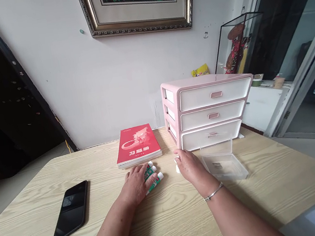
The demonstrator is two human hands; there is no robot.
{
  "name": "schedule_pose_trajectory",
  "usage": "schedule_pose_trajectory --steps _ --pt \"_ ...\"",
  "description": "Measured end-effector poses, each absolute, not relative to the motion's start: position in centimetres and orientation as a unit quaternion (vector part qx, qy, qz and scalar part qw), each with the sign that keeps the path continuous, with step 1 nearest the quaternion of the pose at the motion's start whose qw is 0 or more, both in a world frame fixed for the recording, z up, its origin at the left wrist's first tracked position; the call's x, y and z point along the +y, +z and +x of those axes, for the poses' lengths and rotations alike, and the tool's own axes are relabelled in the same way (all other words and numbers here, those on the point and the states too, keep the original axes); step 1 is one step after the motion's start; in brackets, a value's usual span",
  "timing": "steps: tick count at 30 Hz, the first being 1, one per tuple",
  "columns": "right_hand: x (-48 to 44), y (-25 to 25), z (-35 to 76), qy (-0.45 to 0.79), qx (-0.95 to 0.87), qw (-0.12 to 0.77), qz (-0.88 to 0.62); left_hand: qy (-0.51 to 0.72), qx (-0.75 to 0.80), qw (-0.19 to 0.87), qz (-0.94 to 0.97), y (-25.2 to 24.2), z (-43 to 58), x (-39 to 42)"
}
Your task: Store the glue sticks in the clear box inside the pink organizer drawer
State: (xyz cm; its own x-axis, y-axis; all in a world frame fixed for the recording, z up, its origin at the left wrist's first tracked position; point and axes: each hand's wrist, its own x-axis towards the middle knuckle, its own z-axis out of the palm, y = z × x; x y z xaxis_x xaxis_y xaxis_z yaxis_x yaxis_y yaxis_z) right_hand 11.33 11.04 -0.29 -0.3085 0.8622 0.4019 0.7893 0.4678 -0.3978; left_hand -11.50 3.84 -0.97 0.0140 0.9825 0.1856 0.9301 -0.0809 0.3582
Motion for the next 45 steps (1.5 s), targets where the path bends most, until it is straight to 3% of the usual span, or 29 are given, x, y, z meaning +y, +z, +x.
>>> schedule_pose_trajectory --steps 8,16,25,31,45 --pt "11.5 -1.4 11.2 0.074 -0.834 0.211 -0.505 0.176 0.640 0.108 0.740 -2.5 -11.5 3.7" --pt "10.7 -0.5 11.3 0.079 -0.847 0.188 -0.490 0.173 0.621 0.122 0.755 -1.6 -11.7 3.2" --pt "9.6 0.7 10.8 0.070 -0.841 0.279 -0.458 0.240 0.599 0.149 0.749 -1.0 -11.7 2.8" --pt "10.2 2.1 11.6 0.109 -0.765 0.387 -0.503 0.285 0.590 0.162 0.738 -1.2 -11.9 3.0" --pt "11.0 1.9 12.1 0.250 -0.665 0.466 -0.528 0.366 0.592 0.176 0.697 -2.0 -12.5 3.7"
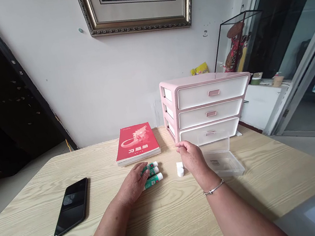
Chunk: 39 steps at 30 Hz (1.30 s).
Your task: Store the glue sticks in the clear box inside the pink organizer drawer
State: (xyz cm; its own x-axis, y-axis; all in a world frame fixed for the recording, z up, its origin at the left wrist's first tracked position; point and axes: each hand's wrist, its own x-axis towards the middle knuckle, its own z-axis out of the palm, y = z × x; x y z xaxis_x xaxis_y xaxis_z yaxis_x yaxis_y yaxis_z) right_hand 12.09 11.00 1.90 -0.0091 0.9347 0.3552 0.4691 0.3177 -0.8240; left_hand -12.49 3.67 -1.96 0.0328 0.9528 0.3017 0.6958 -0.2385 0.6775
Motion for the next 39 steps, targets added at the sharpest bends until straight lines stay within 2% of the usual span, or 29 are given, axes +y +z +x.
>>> schedule_pose_trajectory --steps 9,12,19,27,29,33,36,39 --pt "10.5 1.0 10.9 0.255 -0.693 0.459 -0.495 0.428 0.609 0.152 0.650 -0.9 -12.4 3.2" --pt "9.9 0.7 10.0 0.276 -0.707 0.466 -0.455 0.452 0.621 0.182 0.614 0.2 -12.0 2.8" --pt "8.6 0.3 8.2 0.440 -0.670 0.481 -0.357 0.530 0.589 0.288 0.537 2.4 -10.6 1.3" --pt "7.7 1.3 8.1 0.619 -0.586 0.434 -0.290 0.623 0.514 0.385 0.447 3.4 -10.1 0.3" --pt "7.4 2.0 8.4 0.711 -0.541 0.391 -0.221 0.640 0.425 0.465 0.439 3.8 -10.2 0.1" --pt "7.0 4.1 8.8 0.872 -0.444 0.207 -0.021 0.571 0.205 0.655 0.450 5.7 -10.0 -0.7" --pt "6.7 6.7 8.5 0.878 -0.450 0.115 0.116 0.517 0.078 0.701 0.485 7.9 -9.4 -1.4" --pt "5.7 9.9 8.0 0.846 -0.470 0.087 0.235 0.458 -0.004 0.702 0.546 10.4 -8.7 -2.1"
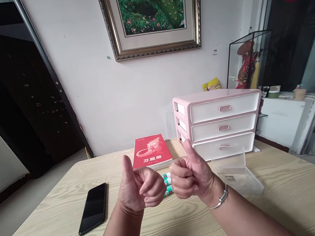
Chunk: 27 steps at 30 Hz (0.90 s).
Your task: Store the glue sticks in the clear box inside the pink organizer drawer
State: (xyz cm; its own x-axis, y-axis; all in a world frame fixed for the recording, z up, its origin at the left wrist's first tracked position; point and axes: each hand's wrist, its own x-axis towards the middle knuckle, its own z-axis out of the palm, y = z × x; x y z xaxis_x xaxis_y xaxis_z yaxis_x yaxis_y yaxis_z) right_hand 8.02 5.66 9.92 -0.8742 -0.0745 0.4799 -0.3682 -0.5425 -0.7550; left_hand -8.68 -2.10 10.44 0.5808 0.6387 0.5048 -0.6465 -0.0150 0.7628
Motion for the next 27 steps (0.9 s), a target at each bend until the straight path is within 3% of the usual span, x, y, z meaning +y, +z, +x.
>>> schedule_pose_trajectory --steps 5,11,21,27 --pt "3.9 13.0 7.7 0.803 -0.461 0.117 0.360 0.448 -0.034 0.647 0.616 13.1 -8.4 -3.4" --pt "6.7 10.5 6.2 0.834 -0.473 0.116 0.261 0.453 -0.015 0.664 0.595 11.4 -10.3 -2.0" --pt "7.5 8.5 5.2 0.840 -0.435 0.059 0.319 0.427 0.015 0.715 0.553 9.2 -12.0 -0.3" --pt "7.6 7.8 5.8 0.856 -0.434 0.065 0.273 0.417 0.025 0.718 0.556 9.1 -11.8 -0.4"
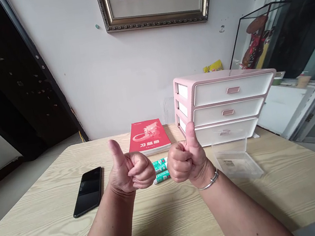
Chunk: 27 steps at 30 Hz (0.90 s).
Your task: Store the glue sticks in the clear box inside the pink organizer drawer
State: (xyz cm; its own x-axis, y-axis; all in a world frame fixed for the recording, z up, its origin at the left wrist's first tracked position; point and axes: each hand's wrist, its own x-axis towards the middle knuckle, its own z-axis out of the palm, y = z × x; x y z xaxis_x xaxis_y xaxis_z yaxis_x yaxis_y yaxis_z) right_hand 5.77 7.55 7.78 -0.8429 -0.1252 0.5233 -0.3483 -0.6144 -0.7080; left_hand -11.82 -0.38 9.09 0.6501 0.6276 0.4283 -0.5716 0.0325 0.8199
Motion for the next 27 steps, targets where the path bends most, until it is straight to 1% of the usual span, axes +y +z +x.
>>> schedule_pose_trajectory --steps 4,9,11,14,17,20,24,25,27 --pt "7.0 8.0 5.8 0.856 -0.433 0.048 0.279 0.410 0.019 0.714 0.567 9.3 -11.5 -0.8" --pt "5.1 8.5 6.3 0.834 -0.440 0.037 0.331 0.398 0.006 0.695 0.599 9.9 -11.0 -1.8" --pt "4.4 8.3 6.6 0.827 -0.464 0.028 0.317 0.387 0.002 0.687 0.614 10.0 -10.6 -2.2" --pt "3.5 7.7 6.7 0.821 -0.500 -0.011 0.277 0.376 -0.006 0.675 0.635 9.8 -10.0 -2.7" --pt "3.2 7.6 6.4 0.820 -0.499 -0.047 0.275 0.373 -0.028 0.666 0.646 9.9 -9.4 -3.1" --pt "3.4 8.3 5.9 0.817 -0.484 -0.088 0.300 0.356 -0.048 0.666 0.654 10.6 -8.9 -3.5" --pt "3.8 9.5 5.3 0.793 -0.465 -0.191 0.344 0.324 -0.053 0.663 0.673 12.3 -8.4 -4.1" --pt "3.7 9.8 5.1 0.790 -0.455 -0.203 0.357 0.319 -0.054 0.662 0.676 12.6 -8.3 -4.2" --pt "3.5 10.1 4.9 0.784 -0.428 -0.199 0.404 0.313 -0.056 0.664 0.677 13.0 -8.0 -4.3"
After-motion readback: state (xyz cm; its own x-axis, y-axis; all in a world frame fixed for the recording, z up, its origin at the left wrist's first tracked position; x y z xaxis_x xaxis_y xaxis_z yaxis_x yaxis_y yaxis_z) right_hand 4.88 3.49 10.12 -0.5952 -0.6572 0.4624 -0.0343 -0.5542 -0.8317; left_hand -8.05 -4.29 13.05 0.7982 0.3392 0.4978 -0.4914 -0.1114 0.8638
